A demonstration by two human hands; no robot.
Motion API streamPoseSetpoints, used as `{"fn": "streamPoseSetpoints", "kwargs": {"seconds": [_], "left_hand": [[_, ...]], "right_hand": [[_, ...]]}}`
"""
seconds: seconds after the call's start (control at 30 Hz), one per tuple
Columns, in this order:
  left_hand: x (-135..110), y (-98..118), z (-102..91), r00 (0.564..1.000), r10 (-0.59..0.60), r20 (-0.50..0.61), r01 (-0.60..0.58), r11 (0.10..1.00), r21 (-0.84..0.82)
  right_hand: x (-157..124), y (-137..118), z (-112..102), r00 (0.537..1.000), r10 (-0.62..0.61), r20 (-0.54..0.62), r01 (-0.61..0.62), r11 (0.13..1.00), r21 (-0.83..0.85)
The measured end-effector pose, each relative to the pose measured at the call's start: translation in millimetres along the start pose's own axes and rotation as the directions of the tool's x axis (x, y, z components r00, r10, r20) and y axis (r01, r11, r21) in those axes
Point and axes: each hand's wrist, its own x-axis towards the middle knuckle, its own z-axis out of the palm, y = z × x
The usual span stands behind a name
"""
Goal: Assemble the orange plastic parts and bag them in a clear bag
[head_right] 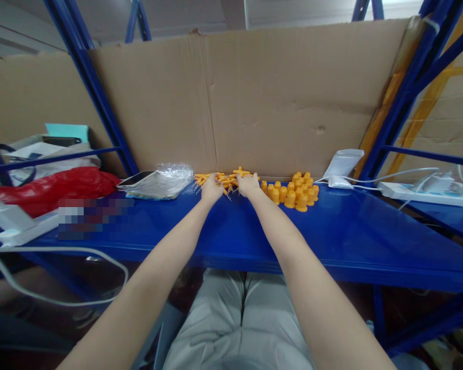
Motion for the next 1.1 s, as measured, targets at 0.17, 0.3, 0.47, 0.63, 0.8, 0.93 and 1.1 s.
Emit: {"fn": "streamPoseSetpoints", "kwargs": {"seconds": [0.17,0.3,0.47,0.63,0.8,0.93,1.1], "left_hand": [[0,-2,2.8,0.998,0.005,0.059,-0.008,0.999,0.043],[1,-3,3.7,0.997,0.022,0.071,-0.026,0.999,0.047],[-1,1,3.2,0.996,0.041,0.074,-0.046,0.996,0.071],[-8,7,-3.1,0.995,0.070,0.066,-0.080,0.983,0.166],[-12,16,-13.6,0.995,0.082,0.051,-0.094,0.942,0.321],[-7,11,-20.6,1.000,0.027,0.006,-0.027,0.920,0.392],[-1,-19,-38.7,0.996,-0.063,-0.067,0.086,0.904,0.418]], "right_hand": [[-2,1,0,0.999,0.025,0.025,-0.025,0.999,0.020],[-8,4,0,0.997,0.043,0.063,-0.043,0.999,0.009],[-18,10,-4,0.998,0.036,0.055,-0.036,0.999,0.003],[-34,20,-11,0.999,-0.035,0.010,0.035,0.999,-0.019],[-60,32,-11,0.990,-0.104,-0.091,0.100,0.994,-0.041],[-76,37,-6,0.976,-0.102,-0.190,0.103,0.995,-0.006],[-80,42,-11,0.962,-0.061,-0.266,0.092,0.990,0.105]]}}
